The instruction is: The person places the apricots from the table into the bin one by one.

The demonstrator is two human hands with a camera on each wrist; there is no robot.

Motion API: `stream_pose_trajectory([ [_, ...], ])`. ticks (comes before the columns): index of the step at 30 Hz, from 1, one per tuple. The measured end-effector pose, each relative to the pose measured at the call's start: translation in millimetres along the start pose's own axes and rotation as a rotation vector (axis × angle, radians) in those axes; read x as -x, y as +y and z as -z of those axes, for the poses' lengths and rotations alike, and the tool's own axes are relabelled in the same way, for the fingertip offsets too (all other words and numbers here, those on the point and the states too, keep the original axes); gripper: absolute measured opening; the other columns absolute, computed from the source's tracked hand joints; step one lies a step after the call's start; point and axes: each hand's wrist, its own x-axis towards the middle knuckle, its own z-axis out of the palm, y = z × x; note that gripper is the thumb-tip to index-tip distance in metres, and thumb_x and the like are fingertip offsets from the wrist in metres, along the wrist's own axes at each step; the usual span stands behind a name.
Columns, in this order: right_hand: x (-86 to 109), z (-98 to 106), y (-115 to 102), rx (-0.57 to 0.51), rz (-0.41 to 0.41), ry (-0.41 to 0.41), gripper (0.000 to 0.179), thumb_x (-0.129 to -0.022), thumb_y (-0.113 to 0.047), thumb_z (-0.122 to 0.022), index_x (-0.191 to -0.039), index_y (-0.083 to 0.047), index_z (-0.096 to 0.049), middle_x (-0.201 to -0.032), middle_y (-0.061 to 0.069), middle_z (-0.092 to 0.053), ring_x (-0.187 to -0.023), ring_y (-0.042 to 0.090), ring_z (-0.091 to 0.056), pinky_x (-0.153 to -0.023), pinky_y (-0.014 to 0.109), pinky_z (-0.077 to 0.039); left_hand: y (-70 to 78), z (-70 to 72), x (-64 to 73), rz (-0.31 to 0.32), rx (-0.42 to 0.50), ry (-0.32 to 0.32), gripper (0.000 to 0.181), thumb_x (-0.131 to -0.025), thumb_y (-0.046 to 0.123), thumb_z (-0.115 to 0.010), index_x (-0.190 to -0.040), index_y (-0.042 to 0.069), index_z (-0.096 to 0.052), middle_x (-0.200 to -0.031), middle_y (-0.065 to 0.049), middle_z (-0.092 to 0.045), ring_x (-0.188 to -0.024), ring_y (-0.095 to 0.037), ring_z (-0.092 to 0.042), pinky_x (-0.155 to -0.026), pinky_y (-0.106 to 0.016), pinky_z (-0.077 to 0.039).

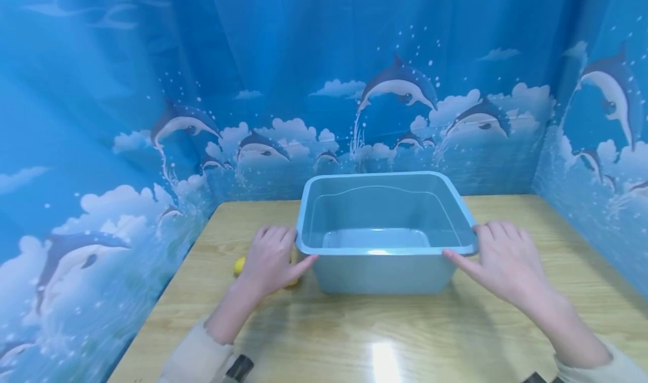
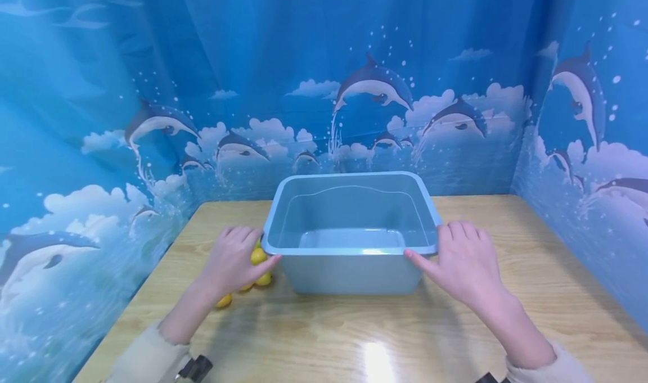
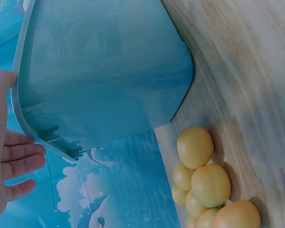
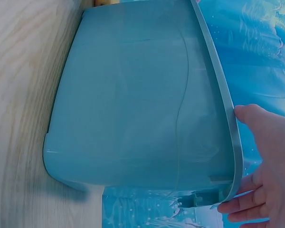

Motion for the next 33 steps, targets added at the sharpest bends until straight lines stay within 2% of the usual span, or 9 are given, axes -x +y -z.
stream_pose_trajectory([
  [4, 4.6, 1, -3, -0.002, 0.001, -0.001, 0.083, -0.081, -0.066, -0.052, -0.11, 0.012, -0.056, -0.104, 0.029, -0.056, -0.099, 0.044, -0.049, -0.076, 0.055, -0.037, -0.5, 3.2, 5.1, -0.018, 0.006, 0.024, 0.049, -0.078, 0.052, -0.063, -0.082, 0.003, -0.064, -0.077, -0.009, -0.063, -0.075, -0.026, -0.061, -0.072, -0.044, -0.048],
  [11, 9.8, 2, -4, -0.002, 0.022, 0.018, 0.081, -0.08, -0.064, -0.054, -0.111, 0.011, -0.056, -0.105, 0.029, -0.056, -0.1, 0.044, -0.048, -0.076, 0.057, -0.037, -1.0, 8.3, 9.2, -0.014, 0.004, 0.028, 0.049, -0.078, 0.053, -0.063, -0.082, 0.004, -0.063, -0.078, -0.009, -0.063, -0.077, -0.026, -0.061, -0.073, -0.045, -0.048],
  [16, 13.6, 3, 0, -0.03, 0.063, 0.007, 0.075, -0.081, -0.06, -0.057, -0.115, 0.007, -0.055, -0.111, 0.026, -0.054, -0.103, 0.044, -0.046, -0.077, 0.059, -0.035, -0.9, 9.2, 14.7, -0.013, -0.016, 0.011, 0.055, -0.078, 0.055, -0.061, -0.092, 0.002, -0.064, -0.087, -0.011, -0.065, -0.082, -0.027, -0.061, -0.076, -0.046, -0.047],
  [19, 15.7, 4, 4, -0.042, 0.137, -0.01, 0.072, -0.082, -0.056, -0.059, -0.122, 0.004, -0.053, -0.122, 0.024, -0.05, -0.111, 0.044, -0.043, -0.083, 0.061, -0.034, -0.7, 8.9, 18.1, 0.002, -0.026, -0.026, 0.061, -0.08, 0.057, -0.059, -0.103, 0.0, -0.063, -0.095, -0.012, -0.065, -0.088, -0.028, -0.061, -0.078, -0.047, -0.046],
  [21, 16.7, 4, 5, -0.053, 0.207, -0.028, 0.073, -0.083, -0.054, -0.059, -0.128, 0.001, -0.05, -0.131, 0.021, -0.046, -0.119, 0.043, -0.039, -0.092, 0.061, -0.03, -1.3, 8.4, 20.3, 0.03, -0.024, -0.065, 0.064, -0.081, 0.057, -0.057, -0.109, 0.0, -0.061, -0.101, -0.013, -0.064, -0.093, -0.029, -0.059, -0.082, -0.049, -0.044],
  [24, 18.0, 2, 4, -0.065, 0.311, -0.075, 0.076, -0.084, -0.054, -0.057, -0.139, -0.004, -0.039, -0.142, 0.018, -0.036, -0.131, 0.038, -0.028, -0.11, 0.05, -0.008, -3.9, 8.6, 23.4, 0.097, 0.002, -0.135, 0.065, -0.082, 0.056, -0.057, -0.117, 0.001, -0.058, -0.108, -0.013, -0.062, -0.099, -0.029, -0.057, -0.088, -0.05, -0.04],
  [27, 18.6, 0, 3, -0.075, 0.372, -0.082, 0.077, -0.084, -0.054, -0.058, -0.143, -0.009, -0.034, -0.146, 0.015, -0.032, -0.135, 0.033, -0.023, -0.111, 0.034, 0.006, -9.1, 9.4, 26.8, 0.163, 0.035, -0.19, 0.064, -0.084, 0.054, -0.057, -0.121, 0.001, -0.055, -0.113, -0.013, -0.06, -0.104, -0.03, -0.054, -0.093, -0.052, -0.035],
  [30, 18.3, -1, 2, -0.07, 0.405, -0.071, 0.078, -0.084, -0.054, -0.058, -0.144, -0.012, -0.033, -0.146, 0.013, -0.032, -0.136, 0.031, -0.024, -0.11, 0.032, 0.007, -17.0, 8.3, 31.6, 0.196, 0.043, -0.238, 0.062, -0.087, 0.051, -0.054, -0.124, 0.001, -0.053, -0.116, -0.014, -0.059, -0.107, -0.032, -0.052, -0.095, -0.053, -0.032],
  [33, 18.3, -2, 2, -0.065, 0.432, -0.061, 0.078, -0.084, -0.053, -0.059, -0.144, -0.012, -0.033, -0.145, 0.014, -0.033, -0.135, 0.031, -0.025, -0.111, 0.031, 0.006, -26.2, 5.6, 38.5, 0.192, 0.024, -0.295, 0.063, -0.089, 0.051, -0.051, -0.126, 0.0, -0.052, -0.118, -0.015, -0.058, -0.11, -0.033, -0.05, -0.097, -0.054, -0.03],
])
